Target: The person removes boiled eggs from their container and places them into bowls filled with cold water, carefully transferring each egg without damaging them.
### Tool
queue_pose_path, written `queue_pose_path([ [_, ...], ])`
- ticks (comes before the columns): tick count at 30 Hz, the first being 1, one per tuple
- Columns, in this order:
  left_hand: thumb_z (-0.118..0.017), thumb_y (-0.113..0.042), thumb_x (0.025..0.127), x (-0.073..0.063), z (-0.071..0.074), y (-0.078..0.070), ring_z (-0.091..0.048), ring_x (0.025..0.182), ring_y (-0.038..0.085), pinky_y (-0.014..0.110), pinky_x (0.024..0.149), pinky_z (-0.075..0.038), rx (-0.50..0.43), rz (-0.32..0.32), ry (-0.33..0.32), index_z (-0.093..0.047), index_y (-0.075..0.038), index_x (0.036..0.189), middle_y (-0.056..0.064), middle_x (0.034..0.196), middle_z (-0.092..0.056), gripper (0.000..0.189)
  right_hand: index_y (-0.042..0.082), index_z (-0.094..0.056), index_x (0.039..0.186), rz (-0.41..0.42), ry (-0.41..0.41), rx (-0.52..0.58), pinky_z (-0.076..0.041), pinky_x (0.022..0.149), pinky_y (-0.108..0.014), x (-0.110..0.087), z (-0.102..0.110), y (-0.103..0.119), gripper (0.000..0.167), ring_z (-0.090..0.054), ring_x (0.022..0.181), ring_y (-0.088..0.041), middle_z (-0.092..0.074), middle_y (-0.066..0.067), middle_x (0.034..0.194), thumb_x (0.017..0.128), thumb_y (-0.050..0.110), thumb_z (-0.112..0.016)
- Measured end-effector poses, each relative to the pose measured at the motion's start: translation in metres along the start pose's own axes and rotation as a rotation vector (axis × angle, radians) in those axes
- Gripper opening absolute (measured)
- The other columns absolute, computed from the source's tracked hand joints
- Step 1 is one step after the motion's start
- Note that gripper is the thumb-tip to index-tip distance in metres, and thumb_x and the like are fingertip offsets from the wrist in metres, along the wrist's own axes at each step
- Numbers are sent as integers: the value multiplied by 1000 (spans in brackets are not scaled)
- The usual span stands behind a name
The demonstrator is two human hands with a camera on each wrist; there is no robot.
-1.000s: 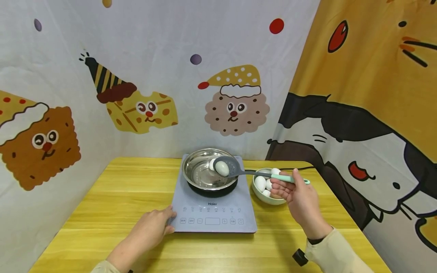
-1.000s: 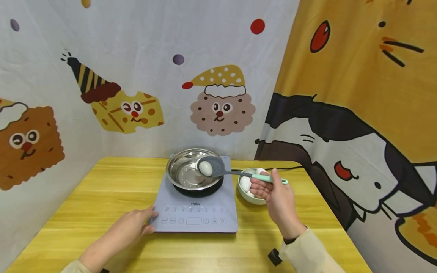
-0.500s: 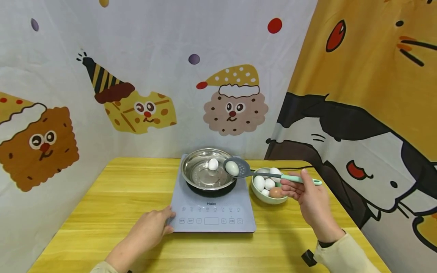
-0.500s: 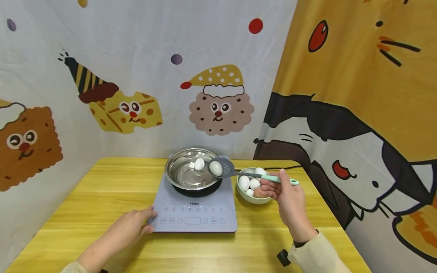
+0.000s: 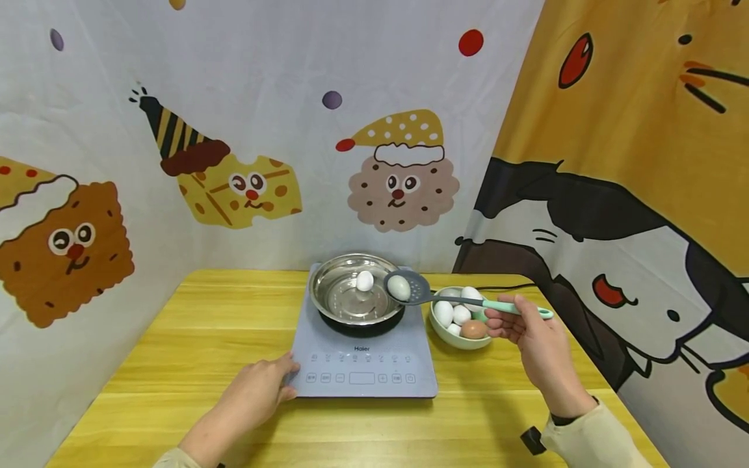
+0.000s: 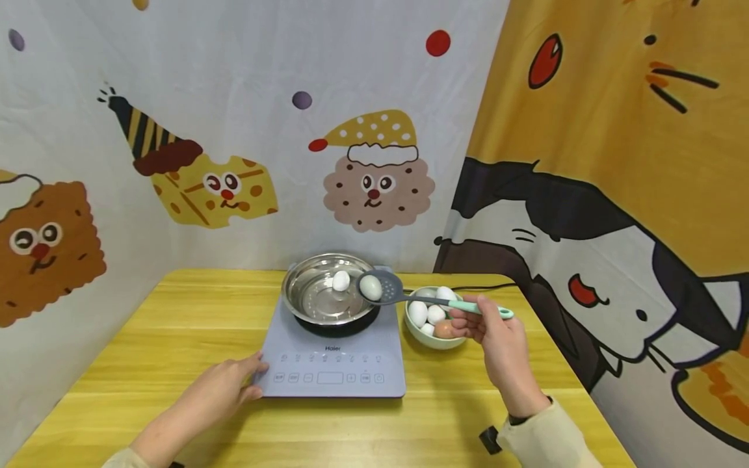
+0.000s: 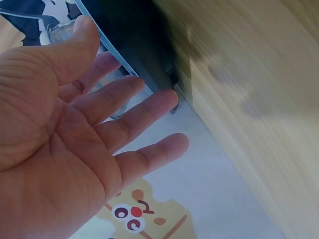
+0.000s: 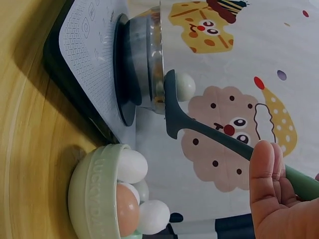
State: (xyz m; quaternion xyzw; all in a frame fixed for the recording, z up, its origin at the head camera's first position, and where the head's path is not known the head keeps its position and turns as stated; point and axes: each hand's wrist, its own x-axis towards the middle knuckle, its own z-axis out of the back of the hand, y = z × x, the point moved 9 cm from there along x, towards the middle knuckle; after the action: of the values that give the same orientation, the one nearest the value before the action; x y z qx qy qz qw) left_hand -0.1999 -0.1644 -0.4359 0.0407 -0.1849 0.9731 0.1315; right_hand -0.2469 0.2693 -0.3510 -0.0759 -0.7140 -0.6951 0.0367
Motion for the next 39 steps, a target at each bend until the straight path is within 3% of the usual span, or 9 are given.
queue_pose_path([
  [11, -87, -24, 86, -3, 0, 4, -75, 111, 45, 59, 98, -62, -6, 2, -6, -75, -6, 125, 22, 139, -71, 44, 7, -74, 118, -13, -65, 58, -69, 78, -31, -9, 29, 8, 40, -82, 83, -17, -85, -4, 98, 114, 40, -52],
  [16, -87, -23, 86, -3, -1, 5, -75, 111, 45, 59, 98, -62, -10, 6, -11, -76, -6, 125, 22, 140, -71, 44, 11, -76, 115, -15, -143, 117, -69, 75, -32, -20, 65, 14, 37, -83, 84, -17, -85, -6, 98, 113, 40, -53],
  [22, -88, -23, 85, -3, -1, 4, -75, 111, 46, 59, 98, -62, -4, -4, -9, -75, -6, 124, 22, 139, -71, 44, 10, -78, 112, 8, -330, 184, -69, 68, -34, -42, 120, 18, 36, -83, 78, -20, -85, -7, 95, 113, 37, -55],
  [29, -88, -24, 85, -2, -1, 4, -76, 110, 44, 58, 97, -63, 5, -17, -14, -75, -4, 125, 22, 137, -72, 47, 11, -70, 121, -34, -538, -72, -67, 64, -26, -59, 151, 12, 39, -80, 73, -11, -83, 4, 90, 110, 46, -56],
  [34, -88, -24, 84, -2, -1, 3, -76, 109, 45, 59, 97, -62, 3, -24, -17, -75, -4, 124, 22, 136, -73, 46, 6, -64, 128, -66, -577, -214, -65, 63, -21, -61, 148, 8, 41, -79, 70, -9, -80, 10, 86, 111, 43, -55],
  [39, -88, -24, 85, -1, -3, 2, -76, 110, 45, 59, 97, -62, -8, -18, -13, -76, -6, 123, 22, 138, -72, 44, 2, -66, 133, -14, -540, -572, -61, 63, -11, -62, 129, 19, 48, -74, 66, 1, -74, 20, 81, 115, 40, -46],
])
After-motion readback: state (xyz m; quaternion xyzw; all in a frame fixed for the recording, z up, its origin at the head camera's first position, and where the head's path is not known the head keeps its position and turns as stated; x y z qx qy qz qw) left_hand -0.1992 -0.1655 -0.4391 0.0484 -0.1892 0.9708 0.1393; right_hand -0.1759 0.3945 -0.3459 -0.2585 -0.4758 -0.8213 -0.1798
